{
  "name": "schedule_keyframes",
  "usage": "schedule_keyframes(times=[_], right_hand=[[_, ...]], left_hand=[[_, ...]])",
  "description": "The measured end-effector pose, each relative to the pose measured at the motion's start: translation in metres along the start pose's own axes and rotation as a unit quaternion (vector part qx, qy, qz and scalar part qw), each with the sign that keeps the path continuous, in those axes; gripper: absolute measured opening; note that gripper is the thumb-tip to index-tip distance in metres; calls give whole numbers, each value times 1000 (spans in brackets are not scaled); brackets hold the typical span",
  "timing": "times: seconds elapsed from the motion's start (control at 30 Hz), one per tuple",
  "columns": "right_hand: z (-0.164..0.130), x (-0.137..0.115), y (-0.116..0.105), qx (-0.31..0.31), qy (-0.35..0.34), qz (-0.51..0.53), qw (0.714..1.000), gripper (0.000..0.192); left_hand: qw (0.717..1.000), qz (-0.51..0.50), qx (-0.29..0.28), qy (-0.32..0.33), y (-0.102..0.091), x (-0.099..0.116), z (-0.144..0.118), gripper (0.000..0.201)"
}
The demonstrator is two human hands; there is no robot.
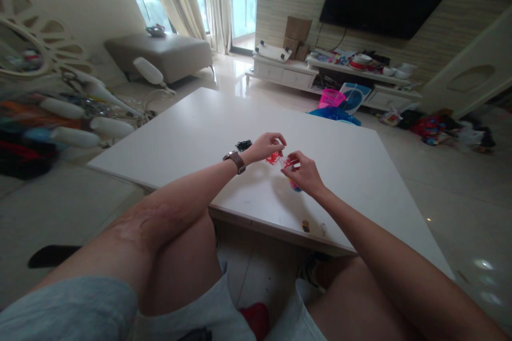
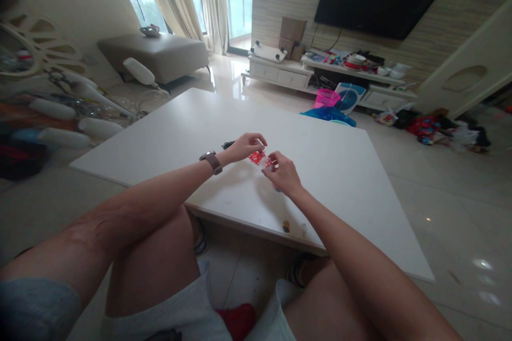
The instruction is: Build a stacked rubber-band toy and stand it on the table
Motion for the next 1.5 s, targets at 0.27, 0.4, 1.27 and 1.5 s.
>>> schedule_keyframes(times=[0.27, 0.4, 1.27, 1.5], right_hand=[[-1, -1, -3, -2, -14, -48, 999, 27], [-2, -1, -2, -10, -17, -63, 998, 29], [-6, 5, -10, -58, 33, -158, 985, 25], [-6, 8, -10, -81, 56, -168, 981, 30]], left_hand=[[947, 277, -24, -158, -14, -78, -1, 54], [912, 346, -50, -213, -3, -97, -5, 73], [929, 341, -54, -135, -13, -76, 9, 12], [966, 226, -94, -80, 9, -40, 9, 9]])
Point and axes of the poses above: each hand's wrist, its own z-axis towards the middle knuckle, its own y-axis out of the palm, x = y × z, the point moved 6 cm from there along z, towards the middle knuckle, and after that the axes turned 11 degrees about -x, right-handed, at the moved point
